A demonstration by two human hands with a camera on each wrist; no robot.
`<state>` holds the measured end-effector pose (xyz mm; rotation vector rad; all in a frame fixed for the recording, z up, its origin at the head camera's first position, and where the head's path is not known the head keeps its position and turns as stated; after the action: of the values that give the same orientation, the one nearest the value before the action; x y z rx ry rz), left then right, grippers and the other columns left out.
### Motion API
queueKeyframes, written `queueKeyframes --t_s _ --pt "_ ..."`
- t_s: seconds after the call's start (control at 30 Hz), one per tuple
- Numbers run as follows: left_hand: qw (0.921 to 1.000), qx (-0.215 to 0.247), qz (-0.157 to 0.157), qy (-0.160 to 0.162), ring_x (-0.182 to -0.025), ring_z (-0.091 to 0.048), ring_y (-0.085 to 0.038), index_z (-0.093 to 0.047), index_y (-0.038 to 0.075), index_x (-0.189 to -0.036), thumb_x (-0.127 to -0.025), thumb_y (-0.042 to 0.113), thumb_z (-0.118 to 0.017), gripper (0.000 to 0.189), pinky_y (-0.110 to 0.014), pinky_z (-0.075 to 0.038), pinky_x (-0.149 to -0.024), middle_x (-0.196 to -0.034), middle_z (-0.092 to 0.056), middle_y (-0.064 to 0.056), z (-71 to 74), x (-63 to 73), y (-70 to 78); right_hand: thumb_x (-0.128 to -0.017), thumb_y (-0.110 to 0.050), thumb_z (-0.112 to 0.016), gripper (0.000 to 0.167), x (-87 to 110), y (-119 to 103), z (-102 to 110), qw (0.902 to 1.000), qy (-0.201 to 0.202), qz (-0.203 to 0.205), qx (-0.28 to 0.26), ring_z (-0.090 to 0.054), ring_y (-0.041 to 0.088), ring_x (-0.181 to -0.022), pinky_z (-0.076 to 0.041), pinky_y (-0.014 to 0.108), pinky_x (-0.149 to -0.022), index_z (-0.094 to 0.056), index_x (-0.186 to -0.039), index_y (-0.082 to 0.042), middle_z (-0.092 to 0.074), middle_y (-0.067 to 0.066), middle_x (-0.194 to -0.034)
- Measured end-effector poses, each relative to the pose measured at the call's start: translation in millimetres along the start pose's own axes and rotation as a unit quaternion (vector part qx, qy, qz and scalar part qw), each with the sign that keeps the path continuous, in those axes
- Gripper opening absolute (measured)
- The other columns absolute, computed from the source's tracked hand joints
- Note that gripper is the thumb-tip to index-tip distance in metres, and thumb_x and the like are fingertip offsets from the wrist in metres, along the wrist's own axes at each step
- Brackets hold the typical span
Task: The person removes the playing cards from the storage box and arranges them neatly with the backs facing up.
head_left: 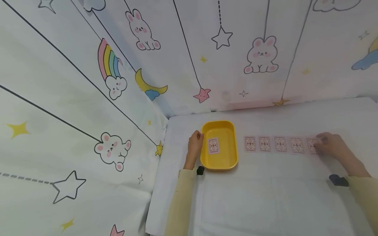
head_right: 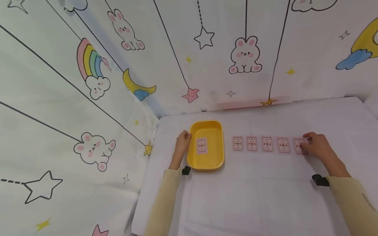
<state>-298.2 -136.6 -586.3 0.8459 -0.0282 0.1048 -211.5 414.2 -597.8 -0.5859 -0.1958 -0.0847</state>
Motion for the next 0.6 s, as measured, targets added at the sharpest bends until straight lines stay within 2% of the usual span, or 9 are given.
queueKeyframes --t_s 0.2,0.37,0.6 --pt "1.0 -0.003 -0.001 -0.001 -0.063 -0.045 -0.013 -0.053 0.011 -0.095 -0.105 0.028 -0.053 0.02 -0.023 -0.036 -0.055 -0.077 -0.049 -0.002 -0.8 -0.7 -0.4 -0.104 -0.032 -0.049 0.067 0.2 -17 5 0.9999 -0.004 -0.005 -0.015 -0.039 0.065 -0.115 -0.042 0.07 -0.087 -0.029 -0.139 0.021 -0.033 0.049 -0.131" --pt "1.0 -0.005 -0.006 0.005 -0.063 -0.045 -0.013 -0.054 0.009 -0.096 -0.105 0.027 -0.053 0.02 -0.024 -0.036 -0.055 -0.077 -0.051 -0.003 0.8 2.0 2.1 -0.105 -0.027 -0.049 0.06 -2.3 -50 8 0.9993 0.011 0.034 -0.012 -0.045 0.063 -0.114 -0.045 0.068 -0.085 -0.031 -0.14 0.019 -0.038 0.047 -0.129" --pt "0.9999 -0.008 -0.013 0.005 -0.061 -0.044 -0.012 -0.053 0.009 -0.095 -0.106 0.028 -0.052 0.022 -0.023 -0.035 -0.054 -0.075 -0.048 -0.002 2.2 4.0 3.1 -0.103 -0.019 -0.054 0.054 -5.2 -98 3 0.9946 0.041 0.092 -0.024 -0.049 0.059 -0.111 -0.043 0.069 -0.088 -0.036 -0.142 0.014 -0.044 0.042 -0.128"
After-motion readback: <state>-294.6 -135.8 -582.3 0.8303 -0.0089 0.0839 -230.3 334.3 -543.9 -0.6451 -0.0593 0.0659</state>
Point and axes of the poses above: each hand's wrist, its own x-axis away from the middle knuckle, its own z-axis out of the back of the hand, y = z × x, the point moved 2 cm from there along -x, towards the middle knuckle
